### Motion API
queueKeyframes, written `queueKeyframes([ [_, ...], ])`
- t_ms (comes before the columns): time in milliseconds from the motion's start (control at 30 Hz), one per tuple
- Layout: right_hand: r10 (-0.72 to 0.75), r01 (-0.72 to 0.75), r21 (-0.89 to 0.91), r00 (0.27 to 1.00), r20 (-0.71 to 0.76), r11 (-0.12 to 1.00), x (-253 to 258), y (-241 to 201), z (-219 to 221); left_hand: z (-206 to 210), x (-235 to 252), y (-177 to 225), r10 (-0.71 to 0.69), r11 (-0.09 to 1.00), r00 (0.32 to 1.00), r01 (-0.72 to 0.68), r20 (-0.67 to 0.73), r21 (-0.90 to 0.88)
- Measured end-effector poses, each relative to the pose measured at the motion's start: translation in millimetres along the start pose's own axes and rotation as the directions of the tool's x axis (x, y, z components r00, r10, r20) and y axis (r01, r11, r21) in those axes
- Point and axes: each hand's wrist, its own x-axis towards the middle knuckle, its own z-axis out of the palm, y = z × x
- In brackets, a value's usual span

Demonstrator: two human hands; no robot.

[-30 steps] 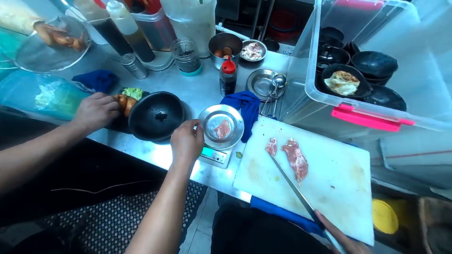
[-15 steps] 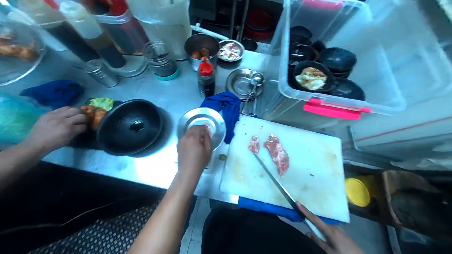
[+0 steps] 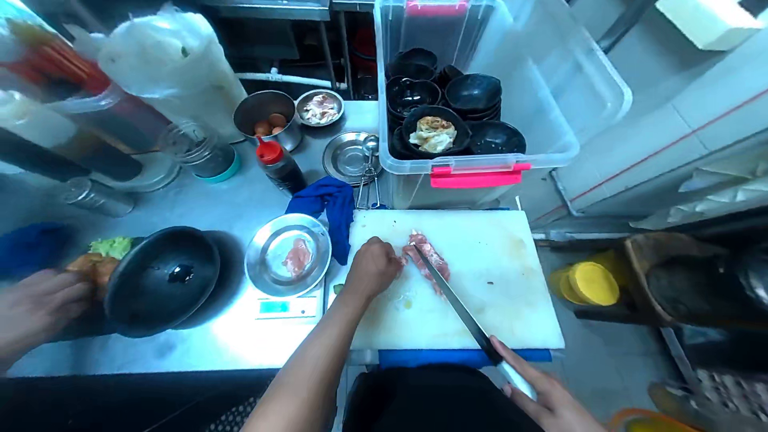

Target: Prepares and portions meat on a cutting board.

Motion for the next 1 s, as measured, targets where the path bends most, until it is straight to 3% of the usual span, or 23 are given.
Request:
queueKeyframes([
  [100, 0.019, -0.019, 0.007, 1.000, 0.017, 1.000, 4, 6, 1, -2, -12, 1, -0.070, 0.996, 0.991, 0.062, -0.117, -0.069],
  [400, -0.043, 0.042, -0.058, 0.999, -0.009, 0.997, 28, -1, -10, 61, -18, 8, -0.168, 0.939, 0.934, 0.249, -0.315, 0.237],
  [533, -0.025, 0.034, -0.109, 0.996, 0.090, 0.993, 34, -18, -16, 70, -32, -10, -0.040, 0.982, 0.877, 0.124, -0.479, 0.144],
  [733, -0.031, 0.079, -0.235, 0.979, 0.201, 0.969, 50, -32, -9, 96, -36, -26, 0.142, 0.977, 0.749, -0.002, -0.647, 0.212],
  [1000, -0.042, 0.106, -0.340, 0.981, 0.189, 0.935, 66, -40, -6, 99, -35, -30, 0.168, 0.970, 0.756, -0.011, -0.632, 0.245],
])
